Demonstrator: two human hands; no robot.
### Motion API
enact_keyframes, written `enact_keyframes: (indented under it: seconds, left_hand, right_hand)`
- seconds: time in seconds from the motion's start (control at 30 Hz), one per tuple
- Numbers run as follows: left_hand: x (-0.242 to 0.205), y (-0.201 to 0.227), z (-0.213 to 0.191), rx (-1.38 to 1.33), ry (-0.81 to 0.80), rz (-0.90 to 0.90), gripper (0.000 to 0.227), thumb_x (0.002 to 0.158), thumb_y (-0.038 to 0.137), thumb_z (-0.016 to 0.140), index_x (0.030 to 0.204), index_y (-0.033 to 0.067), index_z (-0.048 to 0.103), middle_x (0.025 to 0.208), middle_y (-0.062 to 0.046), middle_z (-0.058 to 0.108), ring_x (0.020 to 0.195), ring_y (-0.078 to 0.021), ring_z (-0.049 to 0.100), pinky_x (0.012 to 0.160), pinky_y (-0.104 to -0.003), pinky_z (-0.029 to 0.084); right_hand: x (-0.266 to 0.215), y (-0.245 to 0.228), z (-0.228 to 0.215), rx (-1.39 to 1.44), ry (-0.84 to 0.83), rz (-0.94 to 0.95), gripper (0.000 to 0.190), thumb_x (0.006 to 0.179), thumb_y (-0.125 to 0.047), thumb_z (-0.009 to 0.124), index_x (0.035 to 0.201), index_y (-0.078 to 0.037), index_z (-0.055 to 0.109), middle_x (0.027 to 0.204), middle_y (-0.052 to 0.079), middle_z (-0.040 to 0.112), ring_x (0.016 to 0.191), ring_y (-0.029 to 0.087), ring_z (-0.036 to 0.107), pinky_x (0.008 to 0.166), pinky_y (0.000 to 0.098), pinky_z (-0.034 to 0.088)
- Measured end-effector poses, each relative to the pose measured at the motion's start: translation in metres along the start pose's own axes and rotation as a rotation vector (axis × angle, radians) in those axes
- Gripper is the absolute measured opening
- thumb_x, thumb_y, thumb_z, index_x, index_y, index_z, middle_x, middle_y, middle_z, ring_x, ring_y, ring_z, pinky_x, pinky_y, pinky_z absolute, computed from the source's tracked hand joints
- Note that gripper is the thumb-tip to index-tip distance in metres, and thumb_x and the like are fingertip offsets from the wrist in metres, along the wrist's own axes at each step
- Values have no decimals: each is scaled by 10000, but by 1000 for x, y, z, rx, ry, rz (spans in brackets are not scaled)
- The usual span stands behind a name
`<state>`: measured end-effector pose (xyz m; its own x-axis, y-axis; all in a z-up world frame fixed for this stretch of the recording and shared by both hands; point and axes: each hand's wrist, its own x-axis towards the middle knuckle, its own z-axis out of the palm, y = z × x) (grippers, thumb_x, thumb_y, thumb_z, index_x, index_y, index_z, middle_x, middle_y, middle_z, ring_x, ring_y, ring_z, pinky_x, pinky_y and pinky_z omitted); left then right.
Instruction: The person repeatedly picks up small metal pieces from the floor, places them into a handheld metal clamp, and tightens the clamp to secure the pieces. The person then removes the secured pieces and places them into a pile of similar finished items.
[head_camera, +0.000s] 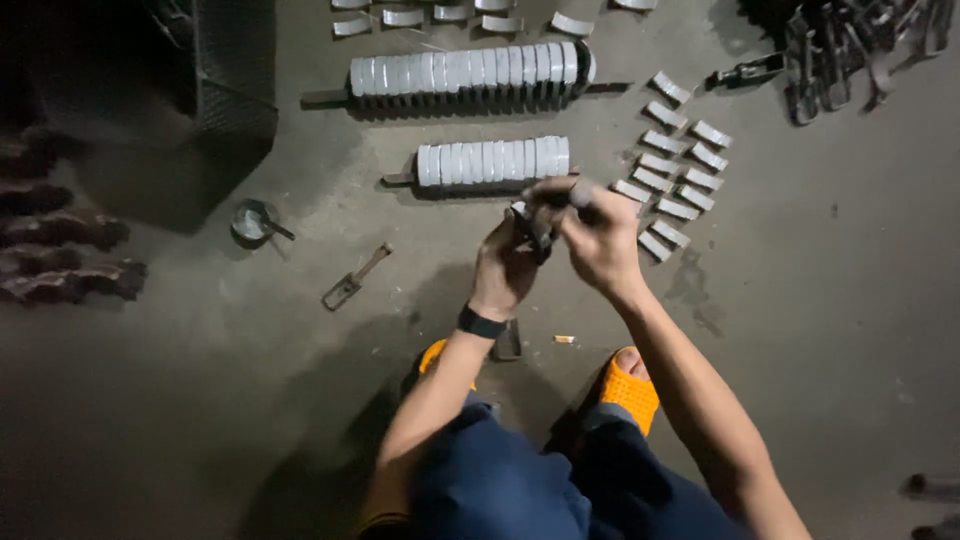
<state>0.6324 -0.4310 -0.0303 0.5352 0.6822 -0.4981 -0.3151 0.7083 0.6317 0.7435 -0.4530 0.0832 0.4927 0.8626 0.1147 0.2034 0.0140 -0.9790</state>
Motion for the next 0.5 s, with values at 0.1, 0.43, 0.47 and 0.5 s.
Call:
enact_keyframes:
  seconds: [0.1, 0.43, 0.47, 0.5]
  left_hand:
    - [2, -1, -8, -201, 67, -148, 296, 935, 238, 446, 1074, 46, 623, 685, -96, 601, 661, -119, 570, 482, -33, 290]
    - [-10, 47, 35, -134, 4, -139, 259, 884, 130, 431, 690, -6, 536, 562, -77, 436, 472, -154, 382, 502, -268, 446]
    - [-6, 37, 30, -168, 2, -124, 278, 885, 216, 490, 675, 43, 547, 529, -63, 478, 496, -151, 470, 595, -350, 490]
    - [-2, 28, 26, -203, 1, -110, 309, 887, 302, 548, 659, 93, 558, 495, -49, 519, 519, -148, 558, 688, -432, 534]
  right_hand:
    - [-1, -13, 0, -107, -113, -122, 230, 810, -102, 681, 1036, -59, 668, 814, 100, 657, 708, 281, 643, 687, 342, 500]
    - [6, -12, -16, -286, -77, -238, 290, 826, -152, 708, 1111, -118, 666, 803, 62, 533, 657, 261, 544, 658, 348, 478]
    - [8, -16, -22, -223, -126, -204, 351, 804, -110, 719, 1143, -83, 631, 859, 94, 585, 727, 278, 590, 705, 341, 478]
    - [9, -21, -29, -159, -174, -170, 416, 781, -68, 732, 1175, -48, 597, 915, 125, 638, 796, 294, 637, 752, 335, 477]
